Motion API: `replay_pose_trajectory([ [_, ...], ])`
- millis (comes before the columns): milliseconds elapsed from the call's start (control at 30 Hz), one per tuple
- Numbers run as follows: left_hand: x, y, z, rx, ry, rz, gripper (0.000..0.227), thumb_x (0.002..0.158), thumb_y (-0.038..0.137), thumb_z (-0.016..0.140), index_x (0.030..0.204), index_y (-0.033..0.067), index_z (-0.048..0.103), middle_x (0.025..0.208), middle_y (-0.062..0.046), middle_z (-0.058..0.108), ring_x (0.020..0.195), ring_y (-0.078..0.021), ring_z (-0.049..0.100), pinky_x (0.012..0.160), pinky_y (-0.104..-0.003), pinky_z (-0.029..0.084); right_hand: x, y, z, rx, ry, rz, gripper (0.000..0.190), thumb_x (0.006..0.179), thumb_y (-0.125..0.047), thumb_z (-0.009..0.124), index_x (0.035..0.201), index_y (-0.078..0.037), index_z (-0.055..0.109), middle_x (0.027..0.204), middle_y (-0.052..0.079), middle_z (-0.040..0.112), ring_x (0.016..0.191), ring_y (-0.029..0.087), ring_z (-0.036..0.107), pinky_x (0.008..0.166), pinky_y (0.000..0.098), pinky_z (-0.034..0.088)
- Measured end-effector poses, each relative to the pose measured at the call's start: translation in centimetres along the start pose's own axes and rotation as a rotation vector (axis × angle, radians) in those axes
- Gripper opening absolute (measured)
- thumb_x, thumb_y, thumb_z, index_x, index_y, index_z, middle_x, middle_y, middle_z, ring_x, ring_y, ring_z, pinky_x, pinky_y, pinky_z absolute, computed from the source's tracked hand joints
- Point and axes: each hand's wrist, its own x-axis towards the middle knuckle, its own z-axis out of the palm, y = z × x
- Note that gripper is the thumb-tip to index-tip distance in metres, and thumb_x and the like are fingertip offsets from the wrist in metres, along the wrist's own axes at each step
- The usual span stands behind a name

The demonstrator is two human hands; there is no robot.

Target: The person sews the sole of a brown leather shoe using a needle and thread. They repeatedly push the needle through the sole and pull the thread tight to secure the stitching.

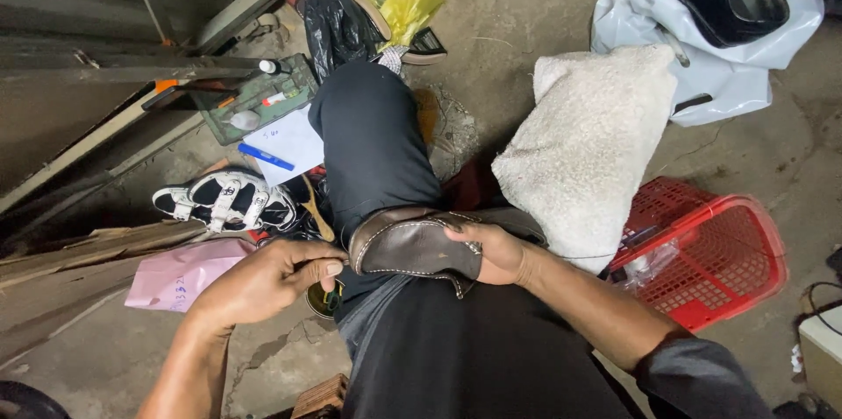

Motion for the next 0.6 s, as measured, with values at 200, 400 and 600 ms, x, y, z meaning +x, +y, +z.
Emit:
replay_pose_trajectory([
  [200, 0.0, 1.1, 0.3, -0.003, 0.007, 0.063, 0.034, 0.099, 0.038, 0.055, 0.095, 0.0130, 0.078, 0.080, 0.001, 0.082, 0.076, -0.0102, 0.072, 0.071, -0.026, 0.052, 0.2, 0.0, -0.1, 0.018, 0.012, -0.012, 0.037, 0.102, -0.022, 0.059, 0.131, 0.000, 0.064, 0.126, 0.014, 0.071, 0.116, 0.026, 0.068, 0.106, 0.0388, 0.051],
  [400, -0.7, 1.4, 1.6, 0.142, 0.068, -0.075, 0.045, 0.100, 0.035, 0.053, 0.136, 0.0126, 0.065, 0.144, -0.006, 0.066, 0.130, -0.0241, 0.067, 0.111, -0.039, 0.051, 0.2, -0.2, 0.0, -0.004, 0.003, -0.010, 0.037, 0.100, -0.022, 0.062, 0.130, -0.001, 0.065, 0.125, 0.012, 0.071, 0.114, 0.024, 0.068, 0.105, 0.0374, 0.051],
  [600, -1.4, 2.8, 3.1, 0.061, 0.176, -0.137, 0.032, 0.099, 0.036, 0.054, 0.116, 0.0183, 0.074, 0.094, 0.000, 0.087, 0.088, -0.0121, 0.084, 0.077, -0.028, 0.061, 0.0, -0.5, 0.1, -0.001, 0.049, 0.023, 0.033, 0.099, -0.021, 0.062, 0.126, -0.002, 0.068, 0.119, 0.010, 0.073, 0.110, 0.023, 0.069, 0.102, 0.0356, 0.052],
])
